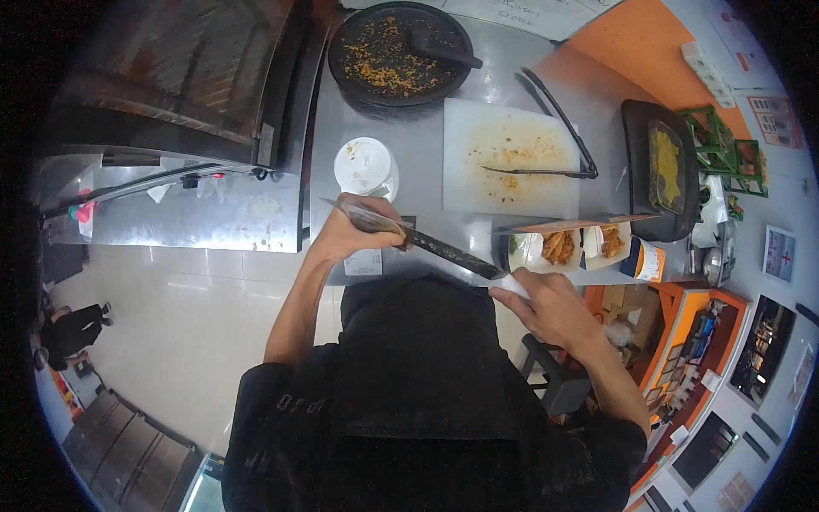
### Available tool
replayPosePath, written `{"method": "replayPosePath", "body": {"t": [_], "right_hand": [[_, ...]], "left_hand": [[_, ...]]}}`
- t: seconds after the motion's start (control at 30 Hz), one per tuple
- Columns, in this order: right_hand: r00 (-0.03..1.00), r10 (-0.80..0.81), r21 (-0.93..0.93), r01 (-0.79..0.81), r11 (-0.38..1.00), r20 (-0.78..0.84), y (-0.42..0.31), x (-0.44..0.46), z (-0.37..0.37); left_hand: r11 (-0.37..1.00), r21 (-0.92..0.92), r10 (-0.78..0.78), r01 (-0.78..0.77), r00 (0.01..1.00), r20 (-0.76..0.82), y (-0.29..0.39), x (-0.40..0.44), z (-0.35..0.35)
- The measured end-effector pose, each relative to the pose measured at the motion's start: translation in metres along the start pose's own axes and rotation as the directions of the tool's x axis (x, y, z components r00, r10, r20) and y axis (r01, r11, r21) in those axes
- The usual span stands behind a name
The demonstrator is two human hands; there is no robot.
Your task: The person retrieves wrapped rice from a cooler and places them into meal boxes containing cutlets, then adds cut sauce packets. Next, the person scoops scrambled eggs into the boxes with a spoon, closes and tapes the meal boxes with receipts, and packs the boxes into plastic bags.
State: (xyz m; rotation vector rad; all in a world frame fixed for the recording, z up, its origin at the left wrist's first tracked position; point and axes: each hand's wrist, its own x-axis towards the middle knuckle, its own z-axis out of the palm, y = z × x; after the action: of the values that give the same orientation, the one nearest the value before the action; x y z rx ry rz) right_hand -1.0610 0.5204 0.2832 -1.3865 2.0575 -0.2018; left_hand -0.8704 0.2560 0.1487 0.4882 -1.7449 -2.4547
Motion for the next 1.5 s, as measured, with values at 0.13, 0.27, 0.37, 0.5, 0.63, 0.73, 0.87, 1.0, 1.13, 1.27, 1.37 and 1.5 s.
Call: {"method": "replayPosePath", "body": {"t": [0.13,0.27,0.37,0.5,0.63,0.73,0.87,1.0,1.13,1.27,1.37,1.5], "right_hand": [[0.999,-0.041,-0.016,0.040,0.999,-0.013,-0.001,0.005,0.006],[1.000,0.021,-0.039,-0.021,0.999,0.012,-0.006,-0.009,-0.007],[1.000,0.025,-0.054,-0.026,0.998,-0.015,-0.008,-0.014,-0.010],[1.000,-0.005,-0.015,0.005,1.000,-0.024,-0.005,0.000,0.004],[0.999,-0.039,-0.020,0.038,0.999,-0.031,-0.003,-0.004,0.007],[1.000,0.022,-0.039,-0.022,0.999,-0.017,-0.003,-0.020,-0.001],[0.999,0.032,-0.030,-0.033,0.999,-0.021,0.002,-0.033,-0.006],[0.998,0.061,-0.016,-0.061,0.998,0.005,-0.011,-0.014,0.004],[0.999,0.037,0.067,-0.037,0.997,-0.005,-0.011,0.003,0.020],[0.999,0.048,0.098,-0.045,0.994,-0.020,-0.012,0.000,0.017],[0.952,0.177,0.238,-0.117,0.964,-0.248,0.024,-0.042,0.012],[0.817,0.405,0.577,-0.110,0.809,-0.411,0.037,-0.060,-0.033]], "left_hand": [[0.998,-0.060,-0.010,0.008,1.000,-0.021,-0.012,-0.002,0.000],[0.997,0.071,-0.005,0.008,0.999,-0.040,-0.012,-0.008,-0.006],[0.998,0.055,-0.038,0.040,0.998,-0.042,-0.001,-0.010,-0.006],[0.999,0.029,-0.020,0.020,1.000,-0.004,-0.001,0.000,0.008],[0.989,0.149,-0.013,0.007,0.999,0.039,0.001,-0.005,0.005],[0.981,0.193,-0.016,0.011,1.000,0.024,0.002,-0.012,0.002],[0.995,0.065,-0.071,0.074,0.997,-0.041,-0.001,-0.017,-0.002],[0.996,0.074,-0.042,0.043,0.999,-0.008,0.008,-0.010,0.009],[0.998,0.067,0.010,-0.011,1.000,0.013,-0.002,-0.007,0.015],[0.999,0.034,0.011,-0.013,0.999,0.053,-0.008,-0.011,0.007],[1.000,0.021,0.004,-0.005,0.999,0.043,-0.028,-0.019,-0.006],[0.998,0.023,-0.062,0.063,0.996,-0.059,-0.051,-0.021,-0.010]]}}
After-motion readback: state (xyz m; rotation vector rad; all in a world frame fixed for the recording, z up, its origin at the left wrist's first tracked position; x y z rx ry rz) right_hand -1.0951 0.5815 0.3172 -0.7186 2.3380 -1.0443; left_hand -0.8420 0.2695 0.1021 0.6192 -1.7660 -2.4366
